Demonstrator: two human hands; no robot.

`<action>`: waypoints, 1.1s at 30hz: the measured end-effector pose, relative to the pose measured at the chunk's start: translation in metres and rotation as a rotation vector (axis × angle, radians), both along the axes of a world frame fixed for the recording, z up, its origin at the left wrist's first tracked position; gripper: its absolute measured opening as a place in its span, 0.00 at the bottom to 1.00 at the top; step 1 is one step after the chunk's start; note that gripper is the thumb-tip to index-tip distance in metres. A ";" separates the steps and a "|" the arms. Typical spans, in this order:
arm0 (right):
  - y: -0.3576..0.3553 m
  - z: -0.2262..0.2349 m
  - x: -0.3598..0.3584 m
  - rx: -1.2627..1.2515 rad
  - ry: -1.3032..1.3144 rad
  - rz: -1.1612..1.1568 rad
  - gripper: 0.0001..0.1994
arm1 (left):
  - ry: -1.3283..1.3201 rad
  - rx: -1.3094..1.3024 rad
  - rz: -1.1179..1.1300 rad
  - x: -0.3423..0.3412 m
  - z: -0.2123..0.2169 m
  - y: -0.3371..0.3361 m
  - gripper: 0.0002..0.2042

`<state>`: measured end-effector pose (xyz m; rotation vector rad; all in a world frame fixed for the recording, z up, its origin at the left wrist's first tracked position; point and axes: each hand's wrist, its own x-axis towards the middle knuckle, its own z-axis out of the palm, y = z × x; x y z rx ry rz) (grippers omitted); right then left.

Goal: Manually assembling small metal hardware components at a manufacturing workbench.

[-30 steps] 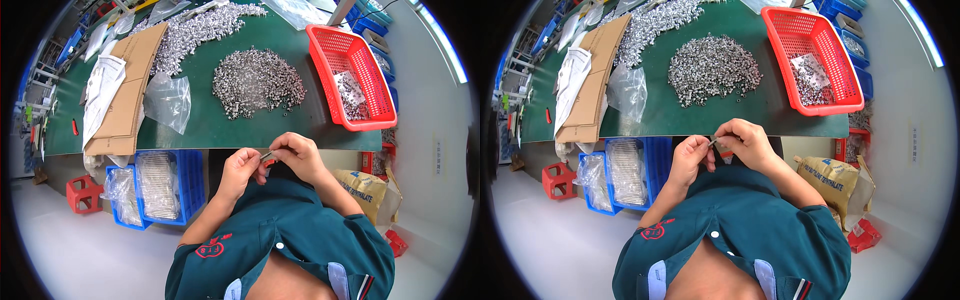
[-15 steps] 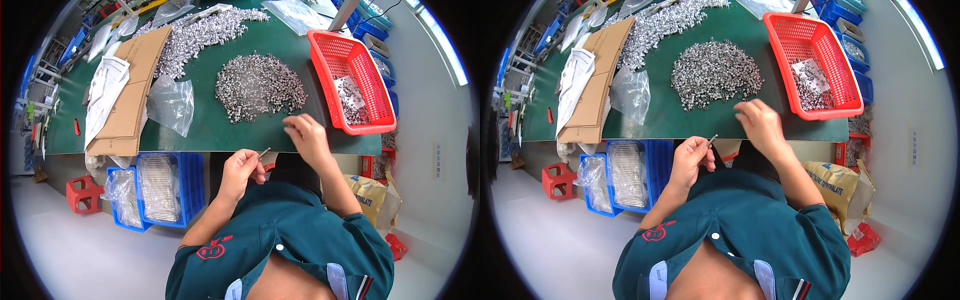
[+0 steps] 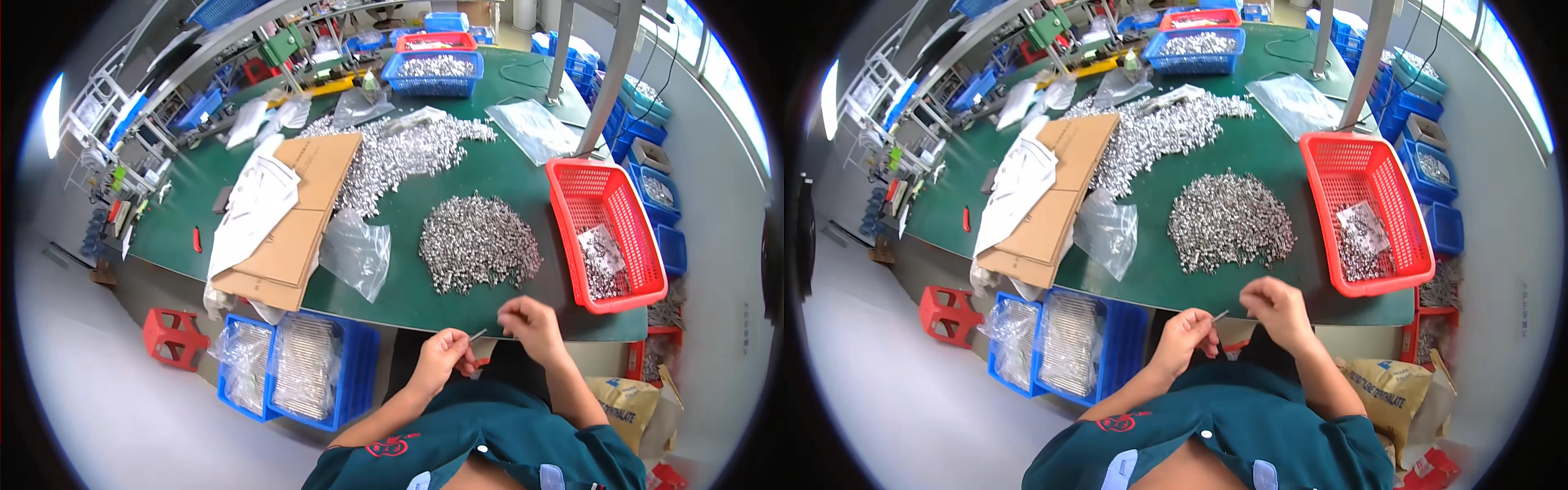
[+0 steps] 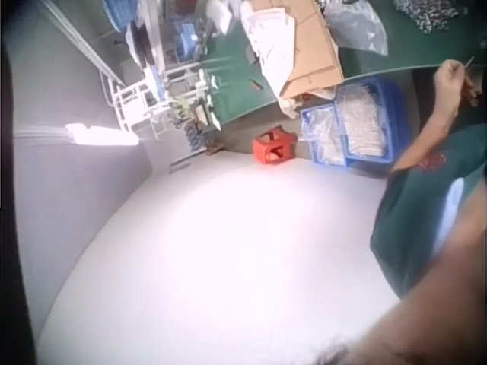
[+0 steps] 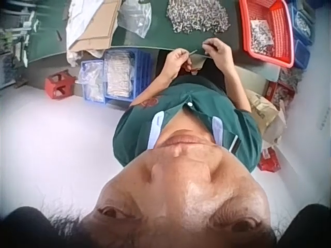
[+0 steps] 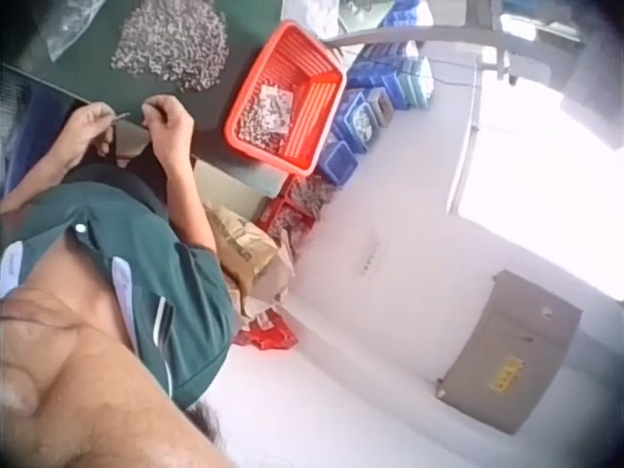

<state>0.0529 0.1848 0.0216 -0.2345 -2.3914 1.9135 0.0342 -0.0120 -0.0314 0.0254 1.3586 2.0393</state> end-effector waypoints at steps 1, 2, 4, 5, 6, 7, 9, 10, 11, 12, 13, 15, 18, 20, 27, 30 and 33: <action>-0.003 -0.002 0.004 -0.057 -0.045 0.052 0.04 | 0.012 -0.010 -0.011 -0.001 0.002 0.001 0.07; -0.006 -0.002 0.006 -0.079 -0.046 0.080 0.04 | 0.017 -0.012 -0.020 -0.002 0.004 0.002 0.07; -0.009 -0.005 0.008 -0.083 -0.053 0.113 0.04 | 0.028 -0.033 -0.032 -0.004 0.006 0.004 0.07; -0.009 -0.005 0.006 -0.089 -0.045 0.116 0.04 | 0.035 -0.039 -0.029 -0.004 0.007 0.003 0.07; -0.009 -0.003 0.005 -0.057 -0.040 0.114 0.04 | 0.041 -0.037 -0.039 -0.005 0.007 0.002 0.07; -0.009 -0.002 0.005 -0.025 -0.035 0.113 0.04 | 0.047 -0.036 -0.049 -0.006 0.007 0.002 0.07; -0.009 -0.001 0.004 -0.015 -0.012 0.118 0.03 | 0.052 -0.038 -0.049 -0.006 0.008 0.001 0.07; -0.010 -0.001 0.002 -0.002 0.006 0.122 0.02 | 0.051 -0.036 -0.051 -0.007 0.008 0.001 0.07; -0.010 0.000 0.002 -0.007 0.003 0.126 0.02 | 0.048 -0.040 -0.047 -0.008 0.008 0.001 0.07; -0.010 0.003 0.004 0.002 0.004 0.135 0.03 | 0.040 -0.031 -0.059 -0.006 0.008 0.000 0.07; -0.011 0.004 0.006 0.012 0.004 0.146 0.04 | 0.031 -0.021 -0.069 -0.005 0.009 -0.001 0.07; -0.011 0.001 0.009 -0.016 0.025 0.139 0.04 | 0.010 -0.001 -0.086 -0.005 0.009 -0.002 0.07; -0.010 -0.002 0.013 0.090 0.109 0.161 0.04 | -0.026 0.021 -0.112 -0.003 0.006 -0.005 0.07; -0.011 0.001 0.013 0.218 0.178 0.208 0.05 | 0.001 0.010 -0.120 0.001 0.006 -0.002 0.08; -0.013 0.001 0.022 0.077 0.013 0.061 0.06 | 0.010 0.060 -0.106 0.004 0.014 0.007 0.08; -0.008 -0.003 0.017 0.069 -0.006 0.143 0.08 | -0.084 0.077 -0.132 0.003 0.013 0.005 0.07; 0.003 -0.002 0.003 0.261 0.185 0.124 0.11 | -0.053 0.024 0.010 -0.002 0.011 -0.001 0.08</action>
